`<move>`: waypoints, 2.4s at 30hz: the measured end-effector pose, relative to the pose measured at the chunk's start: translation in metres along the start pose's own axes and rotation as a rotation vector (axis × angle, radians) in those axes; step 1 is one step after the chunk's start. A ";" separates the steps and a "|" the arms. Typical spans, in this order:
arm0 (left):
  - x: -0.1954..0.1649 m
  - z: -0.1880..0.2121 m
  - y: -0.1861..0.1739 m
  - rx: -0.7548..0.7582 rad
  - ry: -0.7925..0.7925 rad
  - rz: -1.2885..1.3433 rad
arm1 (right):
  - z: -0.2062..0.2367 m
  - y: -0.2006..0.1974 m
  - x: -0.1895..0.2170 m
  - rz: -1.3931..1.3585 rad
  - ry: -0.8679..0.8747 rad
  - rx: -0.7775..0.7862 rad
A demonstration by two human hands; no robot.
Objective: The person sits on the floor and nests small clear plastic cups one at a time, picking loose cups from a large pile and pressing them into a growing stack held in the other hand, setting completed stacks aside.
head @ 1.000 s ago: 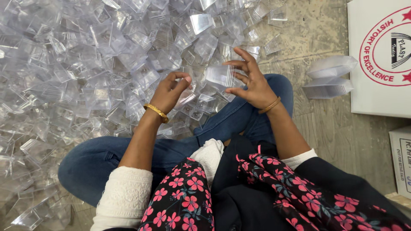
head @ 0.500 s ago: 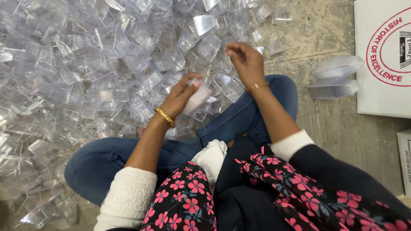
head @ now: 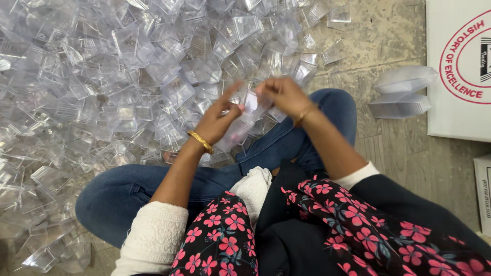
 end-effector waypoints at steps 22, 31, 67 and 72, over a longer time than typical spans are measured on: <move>0.021 -0.002 0.006 0.103 0.009 0.006 | 0.090 -0.074 -0.020 0.510 0.155 -0.605; 0.007 0.007 -0.006 -0.041 -0.148 -0.076 | 0.124 -0.232 -0.113 0.501 0.468 -0.925; -0.002 0.008 -0.011 -0.078 -0.087 -0.055 | 0.012 -0.158 -0.063 0.639 0.249 -0.421; 0.003 0.009 -0.010 -0.081 -0.143 -0.145 | 0.065 -0.138 0.005 0.445 -0.202 -0.879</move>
Point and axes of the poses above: each hand's wrist, its own z-axis away from the middle knuckle, its own y-axis out of the palm, x = y × z, the point moved 9 cm from there along -z, towards the middle knuckle, and after that the axes turned 12 degrees about x, right-handed, at the moved point
